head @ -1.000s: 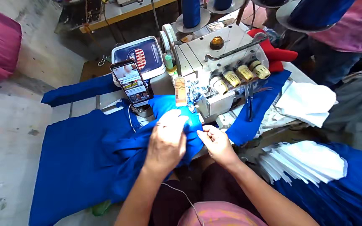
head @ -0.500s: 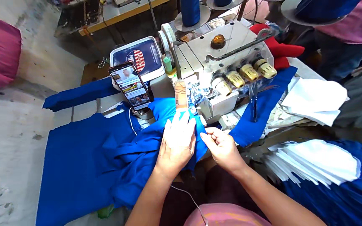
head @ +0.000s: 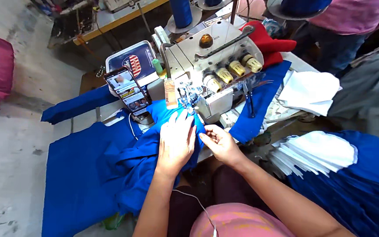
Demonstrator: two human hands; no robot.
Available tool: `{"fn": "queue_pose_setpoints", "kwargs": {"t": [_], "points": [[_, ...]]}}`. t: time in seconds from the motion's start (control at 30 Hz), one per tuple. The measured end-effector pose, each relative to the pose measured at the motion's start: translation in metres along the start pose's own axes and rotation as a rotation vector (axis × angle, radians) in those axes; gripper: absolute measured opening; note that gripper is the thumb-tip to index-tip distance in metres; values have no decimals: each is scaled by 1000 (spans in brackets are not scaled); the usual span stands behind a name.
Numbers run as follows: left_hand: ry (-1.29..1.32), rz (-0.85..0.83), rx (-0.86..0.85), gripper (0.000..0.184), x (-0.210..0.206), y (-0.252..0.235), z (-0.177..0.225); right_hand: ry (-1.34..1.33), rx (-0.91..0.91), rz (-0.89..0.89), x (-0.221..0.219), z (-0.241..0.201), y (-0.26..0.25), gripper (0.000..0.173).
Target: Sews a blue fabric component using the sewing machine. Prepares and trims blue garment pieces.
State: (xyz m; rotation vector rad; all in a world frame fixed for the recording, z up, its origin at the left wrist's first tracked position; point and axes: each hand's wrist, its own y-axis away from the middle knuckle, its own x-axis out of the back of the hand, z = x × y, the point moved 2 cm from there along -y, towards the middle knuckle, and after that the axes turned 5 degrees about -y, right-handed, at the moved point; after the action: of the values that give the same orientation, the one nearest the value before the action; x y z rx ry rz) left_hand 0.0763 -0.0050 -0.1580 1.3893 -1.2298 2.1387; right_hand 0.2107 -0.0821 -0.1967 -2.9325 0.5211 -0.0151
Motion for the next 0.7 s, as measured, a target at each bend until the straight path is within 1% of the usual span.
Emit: {"fn": "queue_pose_setpoints", "kwargs": {"t": [0.1, 0.23, 0.3, 0.4, 0.47, 0.57, 0.7], "points": [[-2, -37, 33, 35, 4, -2, -4, 17, -22, 7, -6, -2, -7, 16], [-12, -136, 89, 39, 11, -6, -15, 103, -113, -12, -10, -14, -14, 15], [-19, -139, 64, 38, 12, -5, -11, 102, -69, -3, -9, -12, -9, 15], [-12, -89, 4, 34, 11, 0, 0, 44, 9, 47, -5, -5, 4, 16], [5, -85, -2, 33, 9, 2, 3, 3, 27, 83, -3, -1, 9, 14], [56, -78, -5, 34, 5, 2, 0, 16, 48, 116, -3, 2, 9, 13], [128, -122, 6, 37, 1, -1, -9, 48, 97, 132, -5, 3, 5, 13]]}}
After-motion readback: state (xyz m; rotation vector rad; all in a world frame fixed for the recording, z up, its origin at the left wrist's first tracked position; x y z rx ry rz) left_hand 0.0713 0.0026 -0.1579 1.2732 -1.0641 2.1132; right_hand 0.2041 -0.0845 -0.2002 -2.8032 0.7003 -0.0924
